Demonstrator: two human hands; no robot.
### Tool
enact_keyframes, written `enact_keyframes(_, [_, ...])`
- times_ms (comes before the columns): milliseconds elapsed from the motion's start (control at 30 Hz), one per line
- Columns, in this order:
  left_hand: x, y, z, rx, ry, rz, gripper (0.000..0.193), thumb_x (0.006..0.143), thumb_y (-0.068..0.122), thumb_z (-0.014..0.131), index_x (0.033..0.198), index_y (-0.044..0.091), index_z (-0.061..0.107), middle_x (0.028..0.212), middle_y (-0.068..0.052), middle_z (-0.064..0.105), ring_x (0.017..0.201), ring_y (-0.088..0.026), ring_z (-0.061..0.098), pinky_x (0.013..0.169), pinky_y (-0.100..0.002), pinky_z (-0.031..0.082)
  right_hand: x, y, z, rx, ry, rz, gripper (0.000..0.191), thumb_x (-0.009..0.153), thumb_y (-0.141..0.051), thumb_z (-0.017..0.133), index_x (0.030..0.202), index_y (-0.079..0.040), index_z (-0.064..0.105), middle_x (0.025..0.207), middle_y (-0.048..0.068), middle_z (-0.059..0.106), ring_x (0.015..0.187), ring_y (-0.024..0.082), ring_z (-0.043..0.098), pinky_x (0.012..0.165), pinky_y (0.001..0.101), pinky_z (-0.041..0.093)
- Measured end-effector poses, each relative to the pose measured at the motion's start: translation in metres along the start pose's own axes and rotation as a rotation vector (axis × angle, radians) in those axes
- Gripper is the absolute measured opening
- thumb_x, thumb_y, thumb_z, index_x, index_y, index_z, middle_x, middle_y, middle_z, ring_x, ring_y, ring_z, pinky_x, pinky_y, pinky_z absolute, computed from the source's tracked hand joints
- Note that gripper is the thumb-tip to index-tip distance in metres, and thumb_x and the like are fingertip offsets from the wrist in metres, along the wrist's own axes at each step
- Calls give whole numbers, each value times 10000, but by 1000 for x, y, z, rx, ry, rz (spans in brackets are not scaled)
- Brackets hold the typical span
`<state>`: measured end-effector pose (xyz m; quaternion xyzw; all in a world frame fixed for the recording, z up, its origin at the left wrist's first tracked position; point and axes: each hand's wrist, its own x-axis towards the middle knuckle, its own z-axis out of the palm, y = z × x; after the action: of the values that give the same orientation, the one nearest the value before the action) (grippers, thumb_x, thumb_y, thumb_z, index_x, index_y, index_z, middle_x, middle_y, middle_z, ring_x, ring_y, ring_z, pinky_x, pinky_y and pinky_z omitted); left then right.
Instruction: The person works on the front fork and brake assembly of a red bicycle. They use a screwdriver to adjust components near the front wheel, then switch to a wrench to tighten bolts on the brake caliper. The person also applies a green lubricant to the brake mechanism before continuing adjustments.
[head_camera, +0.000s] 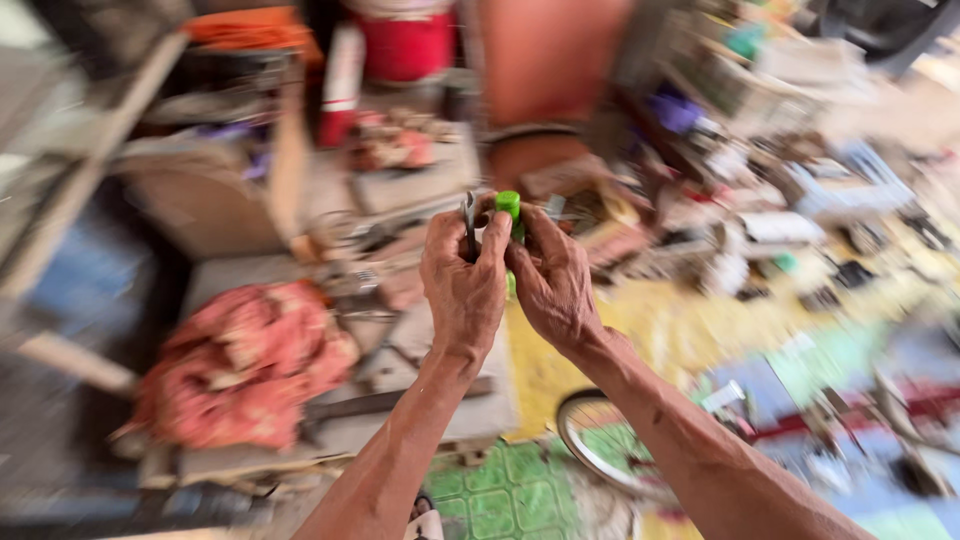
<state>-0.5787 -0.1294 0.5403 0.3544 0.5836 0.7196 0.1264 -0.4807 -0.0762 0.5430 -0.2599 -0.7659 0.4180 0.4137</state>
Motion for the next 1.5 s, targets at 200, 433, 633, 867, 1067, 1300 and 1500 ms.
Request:
enact_keyframes(200, [-120, 35, 135, -152, -248, -106, 192, 936, 188, 727, 1067, 52, 760, 903, -6, 723, 799, -82, 636, 696, -261, 527, -111, 11, -154, -110, 257, 37, 303, 1050, -177, 586, 1321, -47, 618, 951, 86, 719, 833, 112, 636, 764, 290, 533])
enact_keyframes(433, [-230, 55, 239, -393, -482, -300, 195, 942, 144, 706, 1087, 18, 743, 936, -2, 726, 782, -63, 623, 655, -243, 518, -207, 22, -280, -88, 378, 160, 330, 1032, -178, 519, 1326, -52, 600, 930, 76, 712, 762, 127, 602, 702, 288, 525])
enact_keyframes(633, [-273, 30, 291, -447, -686, -345, 211, 955, 127, 720, 1104, -19, 752, 987, -22, 706, 848, -84, 664, 705, -229, 551, -260, 53, -323, -151, 518, 236, 294, 1026, -136, 470, 1257, -33, 619, 919, 63, 695, 801, 113, 646, 744, 295, 549])
enact_keyframes(867, [-308, -32, 317, -544, -884, -383, 215, 968, 114, 721, 1137, -18, 734, 1026, -36, 743, 910, -76, 685, 793, -217, 576, -302, 112, -318, -104, 762, 314, 272, 1077, -173, 465, 1214, -34, 655, 927, 45, 670, 796, 110, 587, 684, 274, 507])
enact_keyframes(1067, [-340, -56, 314, -422, -950, -401, 232, 960, 155, 733, 1127, -6, 747, 918, -31, 715, 749, -65, 626, 614, -228, 525, -336, 144, -313, -31, 820, 301, 285, 1052, -186, 488, 1174, -23, 687, 949, 42, 698, 806, 107, 618, 683, 262, 519])
enact_keyframes(1300, [-354, -83, 332, -379, -1019, -222, 235, 981, 167, 731, 1131, -13, 734, 869, -4, 715, 716, -40, 630, 590, -206, 520, -354, 179, -331, -109, 772, 267, 285, 1049, -207, 514, 1177, -29, 697, 925, 31, 725, 811, 88, 637, 704, 251, 535])
enact_keyframes(1500, [-369, -135, 342, -404, -1054, -266, 212, 982, 155, 719, 1112, -12, 711, 789, -10, 671, 636, -46, 549, 528, -210, 453, -370, 223, -327, -206, 765, 280, 279, 1077, -218, 505, 1163, -47, 708, 899, 21, 715, 778, 75, 606, 677, 245, 506])
